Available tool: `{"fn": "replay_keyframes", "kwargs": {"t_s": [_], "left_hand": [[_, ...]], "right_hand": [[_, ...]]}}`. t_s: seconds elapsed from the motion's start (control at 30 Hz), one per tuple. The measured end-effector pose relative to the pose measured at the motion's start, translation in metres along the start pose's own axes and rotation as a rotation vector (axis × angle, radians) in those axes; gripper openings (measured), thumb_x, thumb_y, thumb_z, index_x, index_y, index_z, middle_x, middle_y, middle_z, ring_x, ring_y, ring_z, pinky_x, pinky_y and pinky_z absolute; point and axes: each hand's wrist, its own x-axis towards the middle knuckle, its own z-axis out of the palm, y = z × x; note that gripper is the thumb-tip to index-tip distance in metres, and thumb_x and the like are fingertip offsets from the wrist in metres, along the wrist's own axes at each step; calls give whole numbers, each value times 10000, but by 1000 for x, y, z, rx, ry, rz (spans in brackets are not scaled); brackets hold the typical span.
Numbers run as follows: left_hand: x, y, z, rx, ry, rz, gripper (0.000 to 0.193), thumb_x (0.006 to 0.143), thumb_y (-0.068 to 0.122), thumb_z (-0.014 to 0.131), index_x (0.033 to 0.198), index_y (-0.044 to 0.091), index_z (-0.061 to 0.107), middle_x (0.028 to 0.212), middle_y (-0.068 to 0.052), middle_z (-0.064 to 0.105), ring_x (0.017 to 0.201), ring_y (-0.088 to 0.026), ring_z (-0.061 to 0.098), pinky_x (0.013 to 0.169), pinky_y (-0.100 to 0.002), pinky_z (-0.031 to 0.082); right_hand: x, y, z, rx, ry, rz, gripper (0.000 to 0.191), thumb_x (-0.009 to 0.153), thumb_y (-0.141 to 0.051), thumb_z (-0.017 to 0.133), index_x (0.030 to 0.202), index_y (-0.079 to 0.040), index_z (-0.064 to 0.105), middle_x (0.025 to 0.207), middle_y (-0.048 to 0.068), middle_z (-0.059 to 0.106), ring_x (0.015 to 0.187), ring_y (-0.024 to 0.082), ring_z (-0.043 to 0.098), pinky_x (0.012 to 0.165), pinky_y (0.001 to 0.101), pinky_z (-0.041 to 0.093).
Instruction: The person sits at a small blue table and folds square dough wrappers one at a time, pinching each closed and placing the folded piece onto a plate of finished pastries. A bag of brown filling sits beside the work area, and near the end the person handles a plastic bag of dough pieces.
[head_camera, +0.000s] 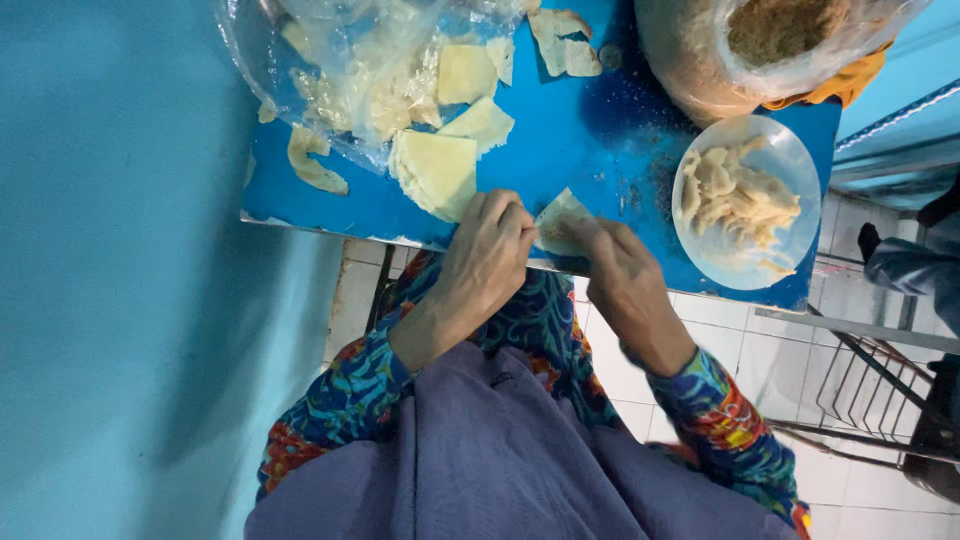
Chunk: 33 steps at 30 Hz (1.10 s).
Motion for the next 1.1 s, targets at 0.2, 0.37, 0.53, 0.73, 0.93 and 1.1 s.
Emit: {"fn": "replay_keyframes", "kwargs": {"t_s": [0.2, 0.37, 0.53, 0.73, 0.93, 1.1], "left_hand": [[0, 6, -3, -10, -22, -13, 117, 987, 83, 673, 979, 21, 574, 995, -144, 583, 951, -346, 576, 856, -457, 493], [1, 12, -1, -100, -2, -4, 55, 1035, 64, 624, 1058, 32, 586, 999, -140, 649, 967, -339, 634, 839, -446, 530], [-8, 12, 2, -182, -30, 20, 185, 997, -17, 608, 1179, 13, 624, 1126, -131, 688, 1051, -330, 657, 891, -416, 555], [-15, 9, 7, -66, -83, 90, 340, 894, -78, 617, 1227, -16, 642, 1253, -147, 654, 1136, -326, 614, 944, -404, 553], [-12, -1, 10, 41, -144, 189, 287, 893, 4, 677, 1177, -18, 651, 1218, -135, 636, 1087, -298, 588, 914, -376, 545], [2, -18, 11, 302, -192, 451, 219, 880, 27, 690, 1095, 8, 657, 1078, -96, 619, 1028, -233, 587, 920, -320, 558]], "right_hand": [[-9, 4, -9, 84, 12, 275, 287, 956, 79, 626, 1213, 36, 506, 1058, 211, 661, 975, 408, 658, 813, 470, 534], [6, 9, -12, 118, -68, 312, 329, 958, 78, 607, 1248, 27, 461, 1017, 227, 641, 940, 434, 650, 792, 487, 515], [10, 6, -21, 326, -129, 424, 378, 964, 59, 589, 1300, 46, 416, 990, 211, 637, 896, 385, 698, 744, 445, 541], [12, -5, -24, 365, -80, 340, 322, 1006, 86, 536, 1301, 35, 420, 1100, 217, 713, 1013, 389, 737, 820, 428, 578], [21, -9, -25, 264, -263, 405, 224, 1015, 11, 563, 1221, -12, 479, 1108, 182, 754, 929, 377, 755, 672, 421, 588], [22, -9, -31, 306, -268, 237, 369, 934, -82, 693, 1220, -6, 473, 1067, 190, 730, 954, 367, 734, 716, 422, 577]]}}
